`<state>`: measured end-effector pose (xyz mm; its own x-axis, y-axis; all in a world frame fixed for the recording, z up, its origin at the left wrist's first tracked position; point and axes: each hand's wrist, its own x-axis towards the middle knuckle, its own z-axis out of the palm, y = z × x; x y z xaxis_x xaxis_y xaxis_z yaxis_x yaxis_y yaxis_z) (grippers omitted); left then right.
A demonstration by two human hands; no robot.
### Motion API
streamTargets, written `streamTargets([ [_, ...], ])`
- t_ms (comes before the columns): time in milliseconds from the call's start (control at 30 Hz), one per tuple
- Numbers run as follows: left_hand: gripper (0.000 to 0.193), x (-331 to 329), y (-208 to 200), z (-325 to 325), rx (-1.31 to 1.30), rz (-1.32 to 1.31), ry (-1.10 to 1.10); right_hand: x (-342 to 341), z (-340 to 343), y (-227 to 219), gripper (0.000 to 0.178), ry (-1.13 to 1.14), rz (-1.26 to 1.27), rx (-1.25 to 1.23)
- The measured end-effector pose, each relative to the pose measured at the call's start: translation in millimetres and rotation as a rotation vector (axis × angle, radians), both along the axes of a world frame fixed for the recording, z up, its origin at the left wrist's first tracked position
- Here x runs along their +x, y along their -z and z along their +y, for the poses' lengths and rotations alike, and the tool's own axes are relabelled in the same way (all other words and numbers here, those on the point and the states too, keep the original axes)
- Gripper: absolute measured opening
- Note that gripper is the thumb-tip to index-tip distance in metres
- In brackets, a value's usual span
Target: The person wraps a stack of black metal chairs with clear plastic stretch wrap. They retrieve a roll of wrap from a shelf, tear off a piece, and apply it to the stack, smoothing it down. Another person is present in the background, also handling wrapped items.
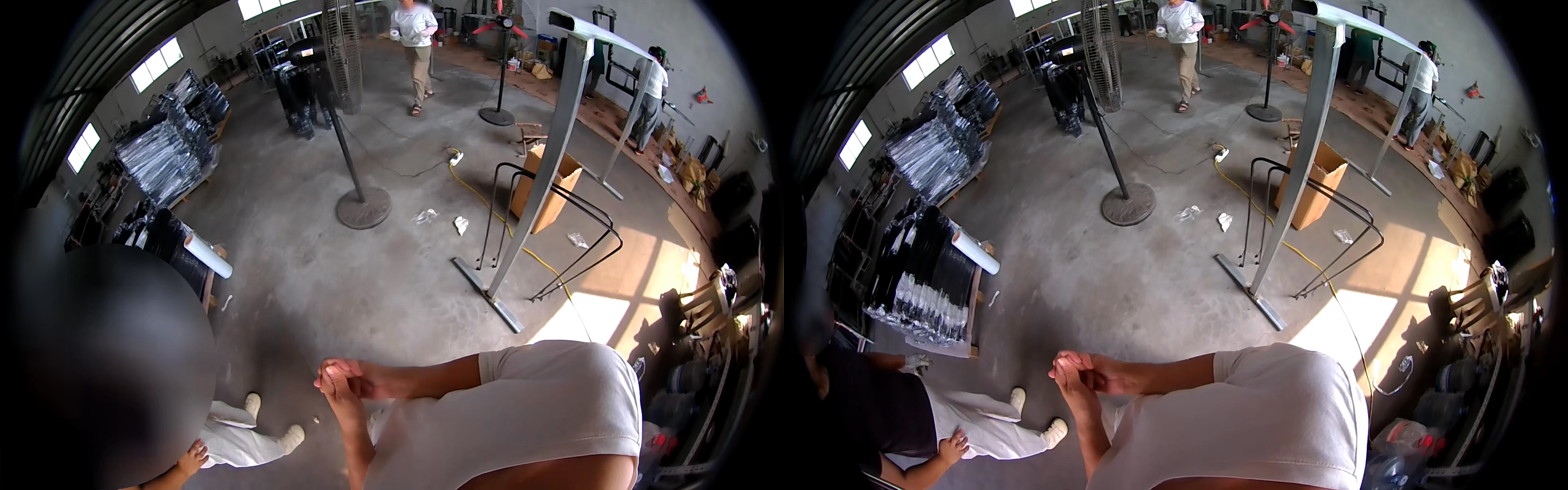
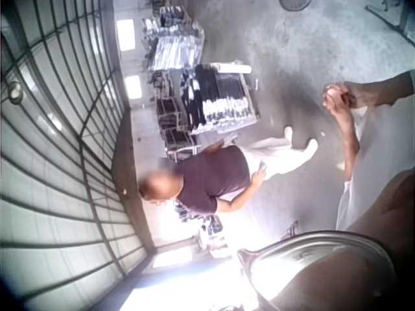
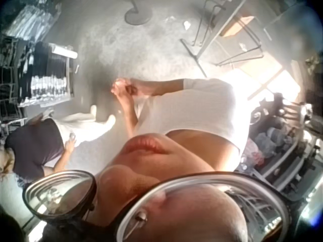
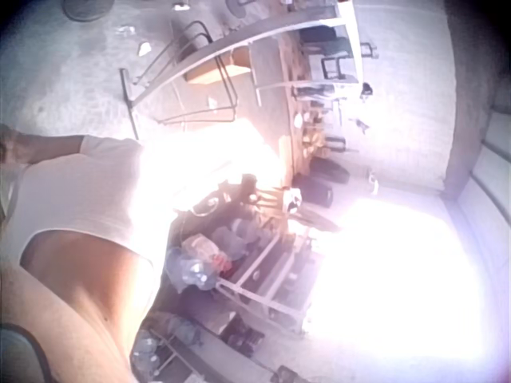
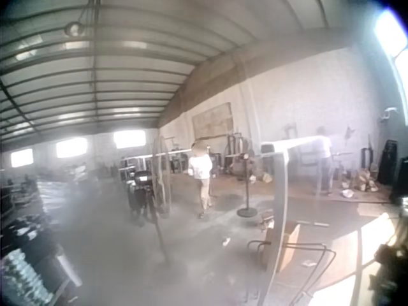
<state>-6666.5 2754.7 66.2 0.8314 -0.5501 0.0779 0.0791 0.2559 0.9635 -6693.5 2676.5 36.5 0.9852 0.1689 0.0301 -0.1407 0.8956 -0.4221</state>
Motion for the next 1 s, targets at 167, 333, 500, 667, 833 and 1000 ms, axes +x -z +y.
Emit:
streamTargets([
  [167, 0.03, -1.6, -3.8, 1.3, -0.05, 0.023, 0.053, -0.3, -4.8, -3.7, 0.019, -0.036, -0.104, -0.011],
  [333, 0.028, 4.2, 9.1, 1.3, -0.012, 0.027, 0.119, 3.9, -7.5, 31.8, 0.016, -0.044, -0.055, 0.102],
  [500, 0.027, 2.5, 4.4, 1.5, 0.004, 0.001, 0.083, 10.4, -2.8, 43.3, 0.021, -0.032, -0.006, 0.161],
  [667, 0.023, 4.6, 5.7, 2.8, 0.004, 0.025, 0.08, 10.1, -2.4, 38.3, 0.028, -0.029, 0.014, 0.151],
  [833, 0.02, 6.1, 2.8, 2.9, -0.011, 0.021, 0.116, 9.6, -2.8, 36.4, 0.033, -0.059, -0.036, 0.192],
  [1000, 0.02, 12.0, 16.2, 5.4, 0.018, -0.054, 0.119, 8.3, -3.6, 24.9, 0.034, -0.021, 0.031, 0.105],
])
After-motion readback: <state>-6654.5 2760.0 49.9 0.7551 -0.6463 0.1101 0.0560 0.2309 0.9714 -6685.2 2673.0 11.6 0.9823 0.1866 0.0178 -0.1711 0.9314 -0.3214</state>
